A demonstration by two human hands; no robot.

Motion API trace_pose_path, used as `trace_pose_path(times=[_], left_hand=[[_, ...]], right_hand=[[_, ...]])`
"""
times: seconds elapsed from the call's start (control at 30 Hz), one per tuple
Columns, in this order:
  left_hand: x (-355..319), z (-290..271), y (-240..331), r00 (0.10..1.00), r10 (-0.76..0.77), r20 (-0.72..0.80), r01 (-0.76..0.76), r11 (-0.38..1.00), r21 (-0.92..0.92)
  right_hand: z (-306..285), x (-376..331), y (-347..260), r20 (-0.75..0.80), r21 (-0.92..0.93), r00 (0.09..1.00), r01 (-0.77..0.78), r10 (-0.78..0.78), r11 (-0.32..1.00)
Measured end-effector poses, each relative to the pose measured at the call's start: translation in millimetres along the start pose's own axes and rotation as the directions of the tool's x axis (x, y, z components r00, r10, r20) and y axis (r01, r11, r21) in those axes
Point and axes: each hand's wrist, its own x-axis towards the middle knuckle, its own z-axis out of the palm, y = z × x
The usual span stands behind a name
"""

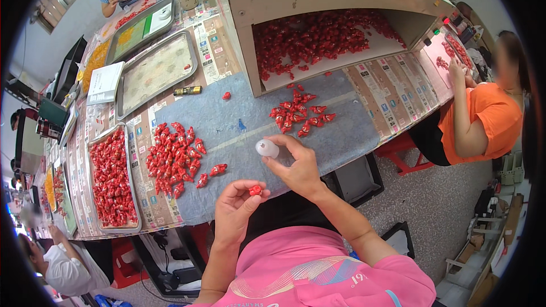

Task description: The person applies glue from a bottle to assemble toy figurines by hand, rearranges plastic crates on the floor, and attaches pieces to more figurines with glue.

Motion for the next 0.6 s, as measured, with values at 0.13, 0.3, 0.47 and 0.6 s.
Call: trace_pose_path(times=[0.13, 0.3, 0.47, 0.6], left_hand=[[-1.6, -1.9, -2.6, 0.999, -0.022, 0.033, 0.024, 0.999, -0.047], [-2.3, 0.1, -3.5, 0.997, -0.011, 0.073, 0.018, 0.996, -0.092], [-2.6, 3.9, -7.1, 0.992, -0.013, 0.129, 0.030, 0.991, -0.132], [-5.2, 3.0, -8.7, 0.993, -0.002, 0.122, 0.027, 0.978, -0.207]], right_hand=[[-11.2, -0.2, -4.7, -0.091, -0.092, 0.989, 0.111, -0.120, 0.990], [-55.7, 59.1, 7.6, -0.149, -0.399, 0.944, 0.217, -0.296, 0.891], [-66.2, 121.5, 45.6, -0.017, -0.590, 0.981, 0.147, -0.195, 0.794], [-61.1, 135.4, 57.1, 0.022, -0.611, 0.998, 0.058, -0.057, 0.790]])
